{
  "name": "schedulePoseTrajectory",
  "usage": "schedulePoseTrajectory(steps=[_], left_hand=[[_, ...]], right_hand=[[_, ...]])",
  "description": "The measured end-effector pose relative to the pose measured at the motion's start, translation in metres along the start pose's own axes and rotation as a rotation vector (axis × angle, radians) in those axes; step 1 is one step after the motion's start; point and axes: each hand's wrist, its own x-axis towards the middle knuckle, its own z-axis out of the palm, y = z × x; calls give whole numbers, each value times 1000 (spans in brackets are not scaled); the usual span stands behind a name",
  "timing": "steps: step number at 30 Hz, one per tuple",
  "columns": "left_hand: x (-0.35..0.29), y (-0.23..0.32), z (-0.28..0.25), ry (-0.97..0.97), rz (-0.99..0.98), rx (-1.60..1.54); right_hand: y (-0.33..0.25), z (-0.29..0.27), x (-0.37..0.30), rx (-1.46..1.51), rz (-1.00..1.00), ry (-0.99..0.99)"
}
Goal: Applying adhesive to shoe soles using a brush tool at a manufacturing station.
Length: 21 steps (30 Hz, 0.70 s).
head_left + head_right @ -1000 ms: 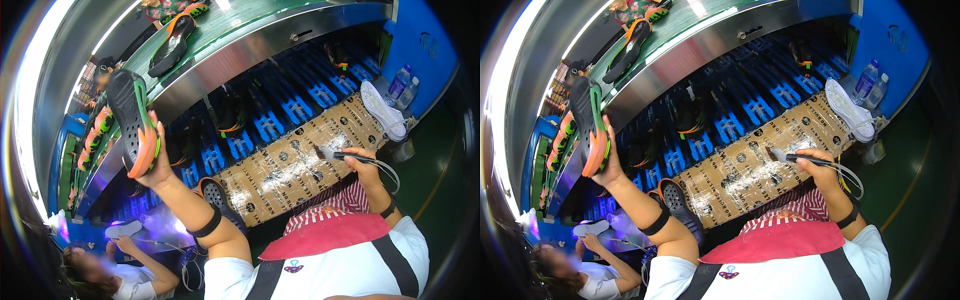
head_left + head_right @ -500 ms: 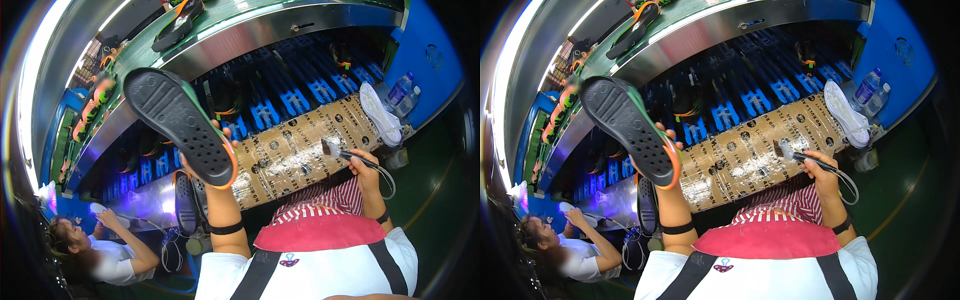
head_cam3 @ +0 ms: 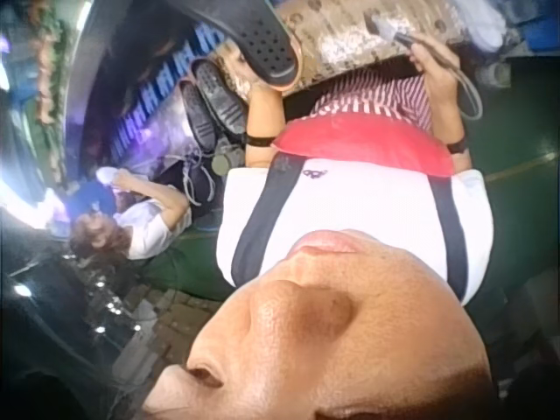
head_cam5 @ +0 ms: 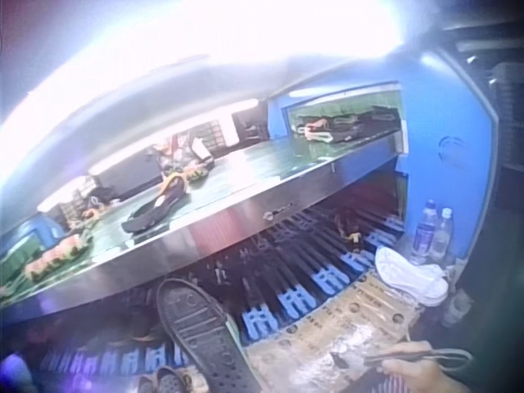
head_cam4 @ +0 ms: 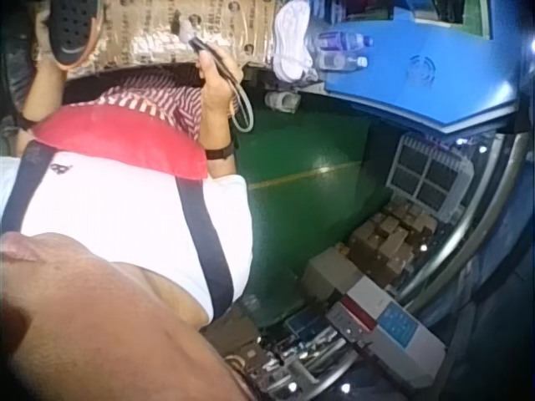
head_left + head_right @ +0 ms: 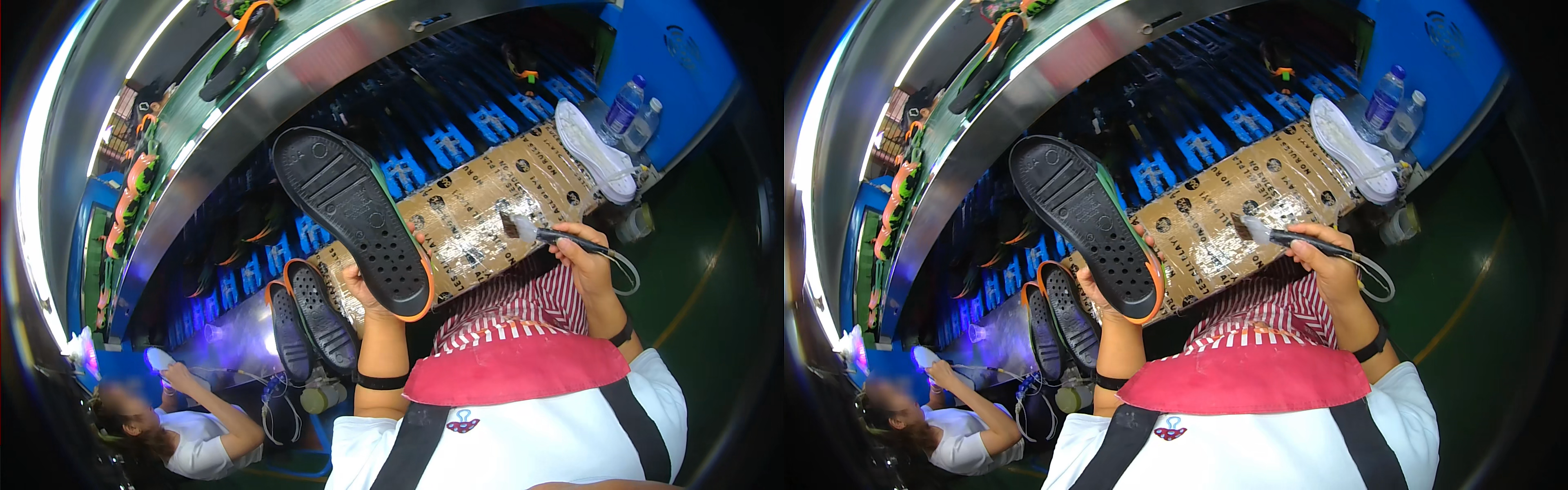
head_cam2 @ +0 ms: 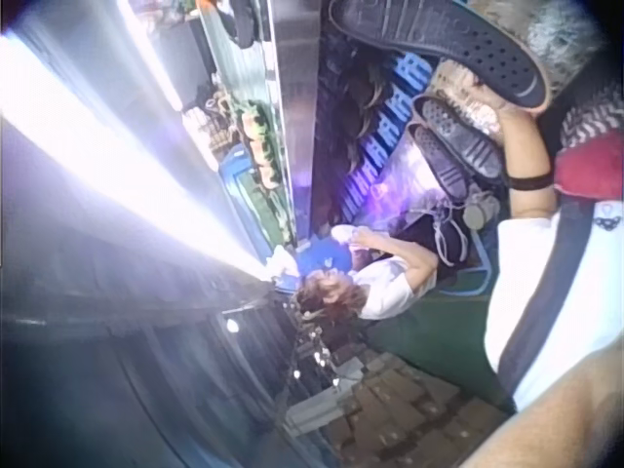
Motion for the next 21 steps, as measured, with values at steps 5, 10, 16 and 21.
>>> schedulePoseTrajectory(steps=[5,10,16,21], left_hand=[[-2,-28,-1,33,-98,-64],[-7,-64,0,113,-260,-119],[-17,-108,6,258,-306,-39],[-31,-117,0,134,-464,-110]], right_hand=[[-13,1,0,10,-38,22],[-34,19,-5,-6,-86,-100],[-62,54,8,-451,-559,-230],[-52,64,25,-761,-941,-68]])
